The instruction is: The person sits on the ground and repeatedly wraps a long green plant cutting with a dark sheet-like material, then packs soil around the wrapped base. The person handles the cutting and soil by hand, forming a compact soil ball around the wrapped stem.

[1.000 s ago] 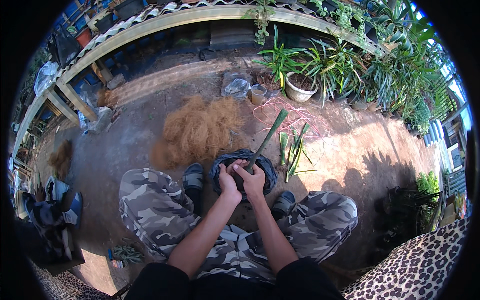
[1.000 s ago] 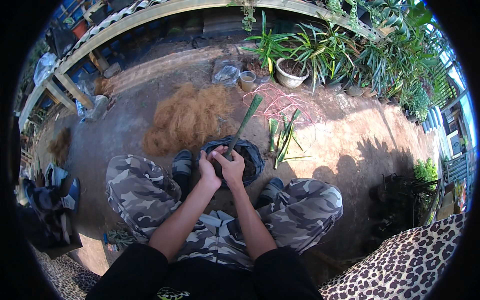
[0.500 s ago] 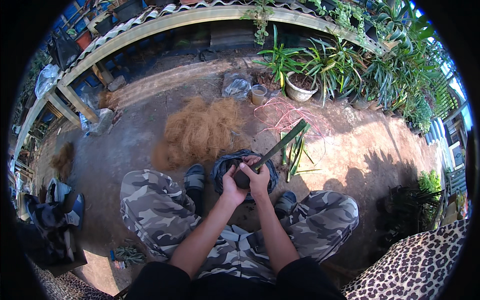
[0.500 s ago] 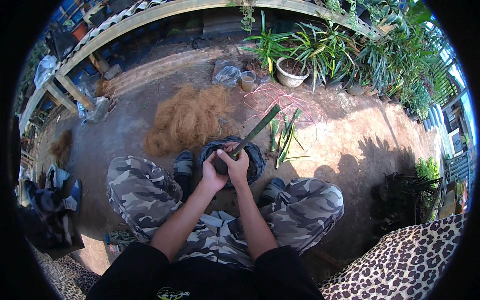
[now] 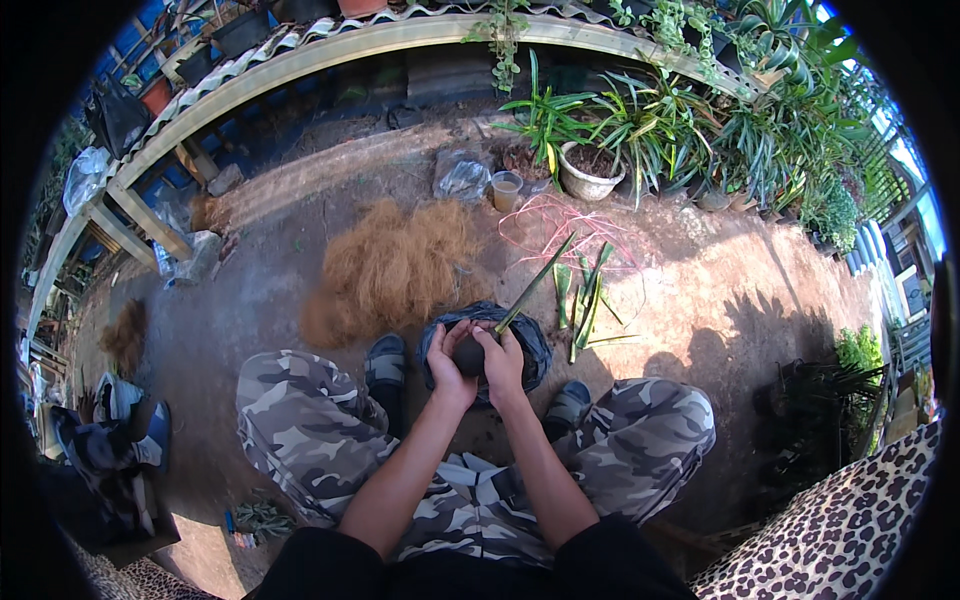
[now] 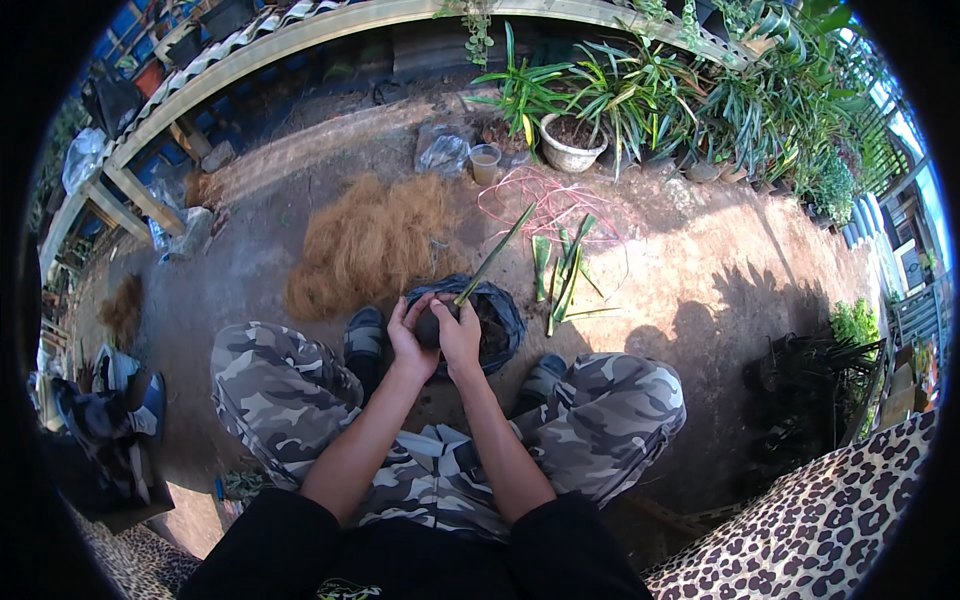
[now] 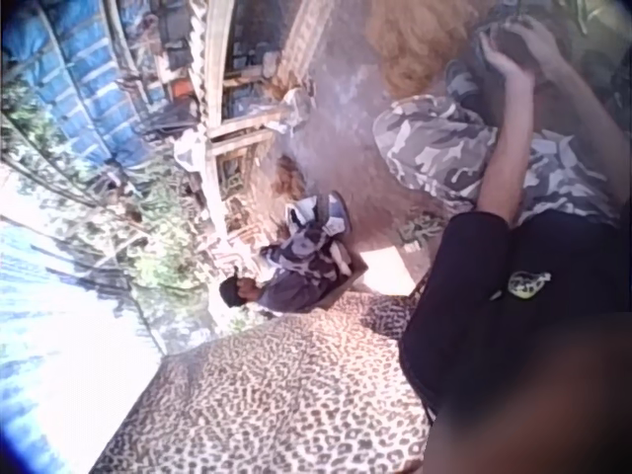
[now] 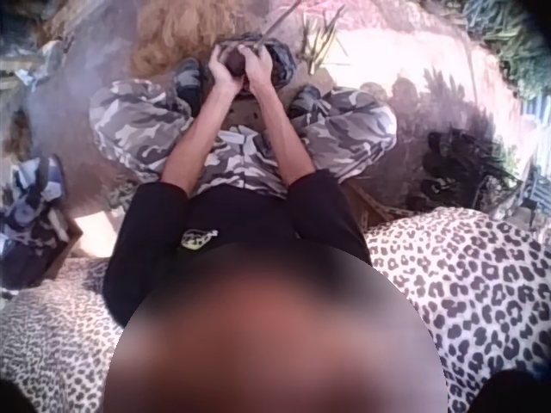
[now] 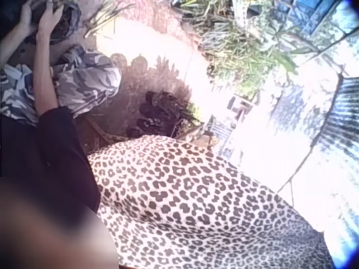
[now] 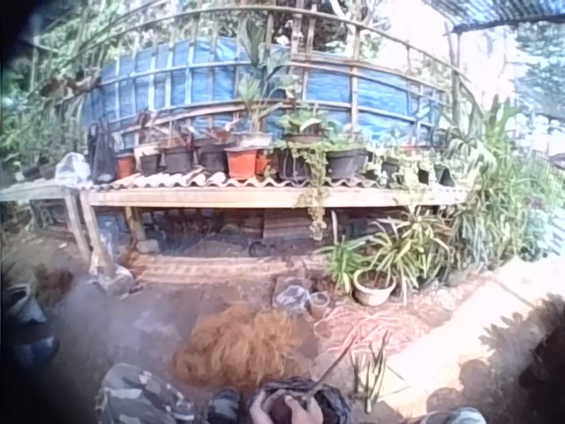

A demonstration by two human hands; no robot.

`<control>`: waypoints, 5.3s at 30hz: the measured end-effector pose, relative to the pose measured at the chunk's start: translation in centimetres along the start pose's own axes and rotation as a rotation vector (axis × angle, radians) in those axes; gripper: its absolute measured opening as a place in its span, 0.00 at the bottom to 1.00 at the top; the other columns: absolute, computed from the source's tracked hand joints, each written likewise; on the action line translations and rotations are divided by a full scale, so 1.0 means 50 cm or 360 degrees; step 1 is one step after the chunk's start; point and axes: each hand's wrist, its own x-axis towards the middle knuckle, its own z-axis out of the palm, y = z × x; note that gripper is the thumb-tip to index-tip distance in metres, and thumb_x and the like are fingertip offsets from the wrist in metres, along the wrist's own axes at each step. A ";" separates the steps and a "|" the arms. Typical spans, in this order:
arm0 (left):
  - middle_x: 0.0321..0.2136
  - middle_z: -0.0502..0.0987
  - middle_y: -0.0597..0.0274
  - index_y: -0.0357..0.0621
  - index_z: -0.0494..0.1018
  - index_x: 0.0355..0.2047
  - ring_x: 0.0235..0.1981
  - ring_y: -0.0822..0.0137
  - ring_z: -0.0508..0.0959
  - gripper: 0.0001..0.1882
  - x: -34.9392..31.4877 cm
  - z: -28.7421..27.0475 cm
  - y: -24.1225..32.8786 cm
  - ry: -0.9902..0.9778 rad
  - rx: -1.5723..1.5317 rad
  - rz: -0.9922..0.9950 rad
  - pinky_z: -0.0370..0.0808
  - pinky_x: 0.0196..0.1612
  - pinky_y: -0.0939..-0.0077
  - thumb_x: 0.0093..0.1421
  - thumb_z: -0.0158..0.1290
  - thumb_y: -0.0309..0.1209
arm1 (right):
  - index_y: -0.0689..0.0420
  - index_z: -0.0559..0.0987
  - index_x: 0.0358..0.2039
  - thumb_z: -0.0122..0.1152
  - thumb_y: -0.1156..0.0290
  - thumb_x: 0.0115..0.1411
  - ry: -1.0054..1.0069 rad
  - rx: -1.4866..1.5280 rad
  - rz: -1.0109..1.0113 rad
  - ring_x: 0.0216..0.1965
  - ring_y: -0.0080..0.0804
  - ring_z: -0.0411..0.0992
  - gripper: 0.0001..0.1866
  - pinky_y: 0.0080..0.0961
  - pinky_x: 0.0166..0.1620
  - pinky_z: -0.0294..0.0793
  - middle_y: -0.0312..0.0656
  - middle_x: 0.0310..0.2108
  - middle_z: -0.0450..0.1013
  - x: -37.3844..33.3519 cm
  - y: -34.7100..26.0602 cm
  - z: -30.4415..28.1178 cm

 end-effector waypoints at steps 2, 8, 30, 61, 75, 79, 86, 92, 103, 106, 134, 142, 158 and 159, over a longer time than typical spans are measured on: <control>0.44 0.78 0.60 0.45 0.77 0.43 0.49 0.61 0.77 0.30 -0.001 -0.002 0.010 0.0029 -0.0051 -0.0001 0.71 0.54 0.62 0.68 0.33 0.55 | 0.62 0.79 0.41 0.67 0.73 0.55 -0.0100 -0.0155 -0.0126 0.41 0.23 0.73 0.13 0.22 0.47 0.71 0.38 0.39 0.76 -0.006 -0.004 0.001; 0.47 0.76 0.59 0.48 0.73 0.49 0.52 0.59 0.74 0.30 -0.031 0.004 0.001 -0.0248 -0.0335 -0.0353 0.68 0.58 0.60 0.66 0.33 0.57 | 0.64 0.79 0.39 0.68 0.74 0.53 -0.0659 -0.0207 -0.0470 0.42 0.25 0.75 0.14 0.24 0.50 0.72 0.41 0.39 0.78 0.002 -0.018 -0.025; 0.49 0.76 0.54 0.44 0.72 0.50 0.53 0.55 0.74 0.34 -0.015 -0.013 0.017 -0.0068 -0.0234 -0.0374 0.68 0.57 0.56 0.63 0.34 0.59 | 0.60 0.74 0.41 0.72 0.74 0.49 -0.0386 -0.0215 -0.0490 0.47 0.26 0.72 0.19 0.25 0.51 0.70 0.40 0.43 0.73 0.023 0.038 -0.033; 0.55 0.72 0.56 0.49 0.66 0.58 0.58 0.56 0.70 0.41 -0.036 0.006 -0.008 0.0019 -0.0209 -0.0322 0.64 0.61 0.54 0.61 0.30 0.68 | 0.65 0.77 0.39 0.67 0.76 0.52 -0.0685 0.0602 0.0045 0.46 0.36 0.76 0.13 0.33 0.51 0.75 0.51 0.44 0.77 0.016 0.015 -0.030; 0.47 0.77 0.50 0.38 0.74 0.44 0.52 0.53 0.74 0.42 -0.001 -0.013 -0.004 0.0100 -0.0230 0.0051 0.67 0.60 0.59 0.62 0.29 0.66 | 0.60 0.79 0.29 0.66 0.67 0.56 -0.0077 0.0442 0.0262 0.29 0.24 0.74 0.09 0.22 0.37 0.73 0.36 0.25 0.76 0.010 0.024 -0.004; 0.48 0.76 0.49 0.38 0.71 0.49 0.54 0.53 0.73 0.36 -0.001 -0.024 0.004 -0.0135 -0.0429 -0.0042 0.66 0.61 0.56 0.65 0.32 0.60 | 0.62 0.77 0.37 0.72 0.63 0.50 -0.0207 -0.0677 -0.0363 0.39 0.25 0.73 0.20 0.22 0.44 0.72 0.41 0.34 0.75 -0.007 0.014 -0.012; 0.52 0.73 0.57 0.47 0.69 0.53 0.54 0.56 0.73 0.30 0.006 -0.041 -0.033 -0.0216 -0.0355 -0.0332 0.66 0.60 0.58 0.69 0.31 0.55 | 0.61 0.75 0.37 0.74 0.73 0.46 -0.0324 0.0320 -0.0410 0.42 0.25 0.74 0.19 0.23 0.47 0.71 0.42 0.42 0.76 0.001 0.025 0.003; 0.51 0.74 0.56 0.46 0.70 0.53 0.55 0.55 0.72 0.31 -0.010 -0.031 -0.028 -0.0150 -0.0267 -0.0142 0.66 0.60 0.58 0.68 0.31 0.56 | 0.62 0.80 0.27 0.75 0.67 0.49 -0.0136 -0.0207 -0.0196 0.30 0.22 0.73 0.13 0.21 0.37 0.73 0.38 0.27 0.78 0.005 0.030 -0.006; 0.53 0.74 0.51 0.40 0.70 0.53 0.56 0.53 0.71 0.39 0.000 -0.019 0.015 -0.0161 -0.0352 -0.0175 0.64 0.61 0.56 0.58 0.40 0.63 | 0.64 0.79 0.41 0.72 0.68 0.51 -0.0158 -0.0515 -0.0688 0.44 0.25 0.73 0.18 0.24 0.50 0.71 0.42 0.42 0.77 0.004 0.028 -0.007; 0.55 0.72 0.54 0.41 0.70 0.54 0.58 0.54 0.70 0.39 -0.016 -0.017 0.012 -0.0280 -0.0331 -0.0433 0.61 0.64 0.56 0.58 0.42 0.62 | 0.64 0.78 0.44 0.70 0.75 0.50 -0.0411 -0.0143 -0.0506 0.50 0.32 0.72 0.20 0.29 0.55 0.69 0.46 0.51 0.73 0.014 0.021 -0.022; 0.48 0.76 0.63 0.56 0.73 0.46 0.52 0.61 0.74 0.26 -0.013 -0.011 -0.006 -0.0215 -0.0171 -0.0374 0.68 0.57 0.60 0.63 0.40 0.58 | 0.64 0.78 0.35 0.74 0.80 0.44 -0.0408 0.0515 -0.0376 0.38 0.29 0.76 0.17 0.26 0.49 0.73 0.42 0.35 0.78 0.022 0.037 -0.016; 0.43 0.78 0.64 0.56 0.74 0.39 0.49 0.62 0.75 0.26 -0.011 -0.030 -0.015 -0.0126 -0.0187 -0.0382 0.69 0.56 0.60 0.62 0.39 0.61 | 0.63 0.79 0.22 0.69 0.72 0.55 -0.0389 0.0129 -0.0016 0.30 0.22 0.74 0.10 0.20 0.37 0.72 0.39 0.25 0.78 0.026 0.039 -0.024; 0.52 0.74 0.57 0.45 0.69 0.54 0.54 0.58 0.73 0.37 -0.021 -0.015 0.004 -0.0095 -0.0159 -0.0379 0.64 0.61 0.57 0.61 0.36 0.63 | 0.63 0.78 0.35 0.69 0.75 0.52 -0.0565 0.0443 -0.0232 0.43 0.27 0.76 0.11 0.26 0.49 0.74 0.45 0.40 0.78 0.012 0.017 -0.014; 0.52 0.74 0.57 0.45 0.70 0.53 0.54 0.59 0.73 0.37 -0.021 -0.014 0.002 -0.0089 -0.0138 -0.0371 0.63 0.61 0.57 0.61 0.36 0.63 | 0.62 0.78 0.28 0.71 0.73 0.52 -0.0572 0.0544 -0.0207 0.37 0.27 0.77 0.09 0.24 0.44 0.75 0.44 0.33 0.79 0.011 0.017 -0.016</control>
